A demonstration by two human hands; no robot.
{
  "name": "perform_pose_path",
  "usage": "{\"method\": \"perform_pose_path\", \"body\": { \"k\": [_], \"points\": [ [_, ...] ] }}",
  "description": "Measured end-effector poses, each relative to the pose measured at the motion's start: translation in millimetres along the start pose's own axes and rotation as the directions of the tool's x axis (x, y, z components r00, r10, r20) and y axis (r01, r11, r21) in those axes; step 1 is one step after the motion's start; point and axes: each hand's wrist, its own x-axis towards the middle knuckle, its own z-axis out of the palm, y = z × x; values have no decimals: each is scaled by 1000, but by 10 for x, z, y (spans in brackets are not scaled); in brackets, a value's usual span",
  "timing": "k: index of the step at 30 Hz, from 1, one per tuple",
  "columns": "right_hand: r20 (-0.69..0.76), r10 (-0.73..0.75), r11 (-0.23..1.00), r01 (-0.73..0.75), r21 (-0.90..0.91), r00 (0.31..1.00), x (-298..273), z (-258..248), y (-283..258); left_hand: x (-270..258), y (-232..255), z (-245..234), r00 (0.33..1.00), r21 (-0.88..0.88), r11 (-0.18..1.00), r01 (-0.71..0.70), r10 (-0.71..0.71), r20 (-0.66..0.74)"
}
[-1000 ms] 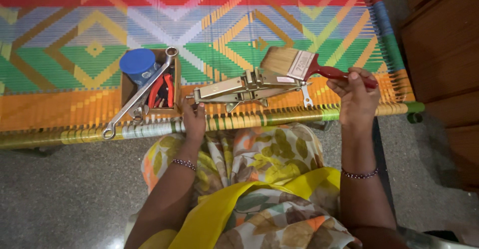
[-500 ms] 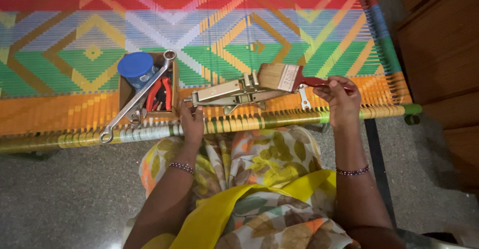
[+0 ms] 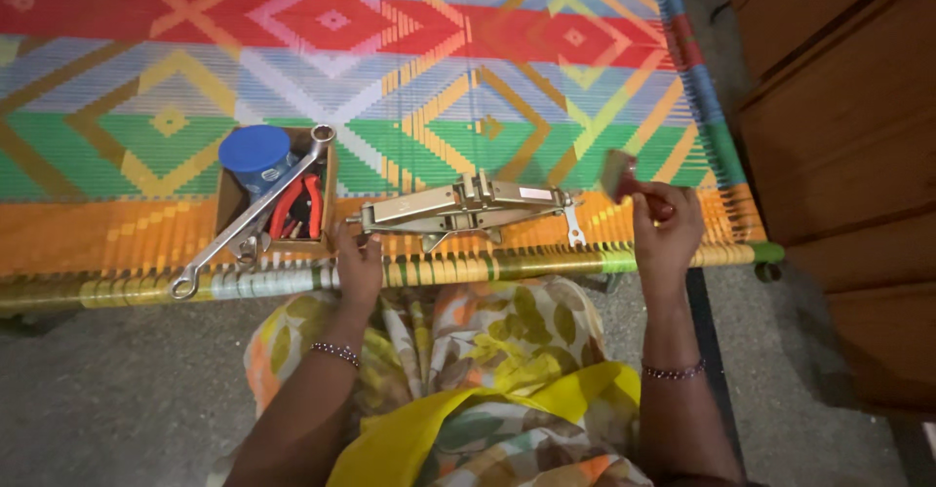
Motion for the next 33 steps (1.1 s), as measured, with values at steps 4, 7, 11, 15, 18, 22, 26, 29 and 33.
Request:
{"method": "perform_pose_path", "body": {
  "k": [4,7,11,15,18,22,26,29,33],
  "points": [
    [-20,-92,996,92,15,996,-34,-41,-372,-41,240,-45,999,34,999,10,-9,-46],
    [119,-64,996,58,61,991,-147,96,-490,-98,467,-123,965,-15,965,260,-259,47],
    [277,140,902,-238,361,951,-137,252,-376,-81,677,-230,998,93,994,63,-60,-36],
    [331,371,456,-480,749,868,-40,149,-3,-114,700,-275,995,88,991,100,-99,-9],
    [412,466,168,-535,828,783,0,210,313,-117,682,-271,989,60,988,144,-146,31],
    [472,523,45,-577,816,709,-43,361,744,-144,698,-266,992,163,979,-121,127,-24],
    [378,621,234,-623,746,687,-26,403,1030,-159,715,-286,991,130,985,110,-118,56],
    [176,605,498,-541,678,777,14,269,1026,-152,711,-270,994,148,985,84,-93,53],
    [-74,407,791,-311,527,910,-14,163,680,-143,672,-260,997,201,976,-80,78,15]
  ]
}}
